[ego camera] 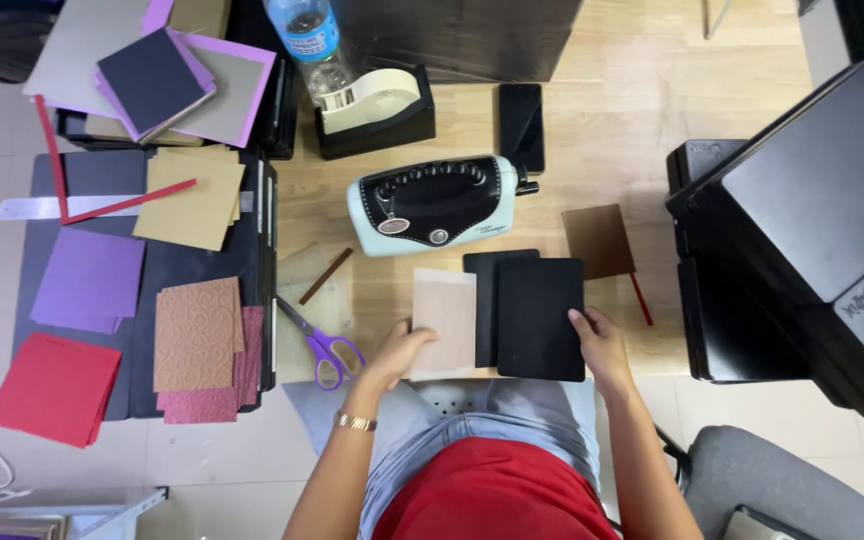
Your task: Using a manual embossing machine to create textured patterns on sheets of paper.
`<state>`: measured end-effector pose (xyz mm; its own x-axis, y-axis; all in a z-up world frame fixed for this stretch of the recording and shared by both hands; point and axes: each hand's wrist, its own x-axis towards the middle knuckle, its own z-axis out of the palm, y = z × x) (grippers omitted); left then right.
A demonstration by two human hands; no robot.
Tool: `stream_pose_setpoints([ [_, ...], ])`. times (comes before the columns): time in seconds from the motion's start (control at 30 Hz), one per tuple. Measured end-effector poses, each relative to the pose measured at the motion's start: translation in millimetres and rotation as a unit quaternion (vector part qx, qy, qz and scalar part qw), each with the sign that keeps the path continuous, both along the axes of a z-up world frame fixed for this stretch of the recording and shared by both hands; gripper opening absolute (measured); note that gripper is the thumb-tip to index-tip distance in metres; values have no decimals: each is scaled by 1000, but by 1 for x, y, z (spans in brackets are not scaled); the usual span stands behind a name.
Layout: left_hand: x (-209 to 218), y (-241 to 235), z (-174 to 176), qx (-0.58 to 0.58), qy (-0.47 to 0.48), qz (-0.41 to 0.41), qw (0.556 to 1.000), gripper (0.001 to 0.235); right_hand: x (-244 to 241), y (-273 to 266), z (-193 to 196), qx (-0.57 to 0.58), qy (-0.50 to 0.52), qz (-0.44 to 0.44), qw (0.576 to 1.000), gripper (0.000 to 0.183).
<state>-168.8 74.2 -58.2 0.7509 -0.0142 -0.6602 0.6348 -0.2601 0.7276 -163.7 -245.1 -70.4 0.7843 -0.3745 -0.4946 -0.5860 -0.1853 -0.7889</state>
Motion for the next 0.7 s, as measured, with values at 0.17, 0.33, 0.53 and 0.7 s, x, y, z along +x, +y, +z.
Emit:
stream_pose_setpoints([
  [0.17, -47, 26, -56, -362, 128, 294, 875, 40, 6, 33, 26, -329, -235, 162, 900, 72],
  [0.33, -49, 8, -12, -509, 137, 338, 779, 52, -21, 110, 125, -78, -366, 443, 815, 97],
  [0.53, -37, -1, 104, -630, 68, 318, 705, 80, -27, 135, 149, -128, -400, 485, 767, 84],
  [0.7, -37, -1, 101, -680, 80, 285, 671, 75, -26, 135, 160, -119, -405, 471, 774, 87],
])
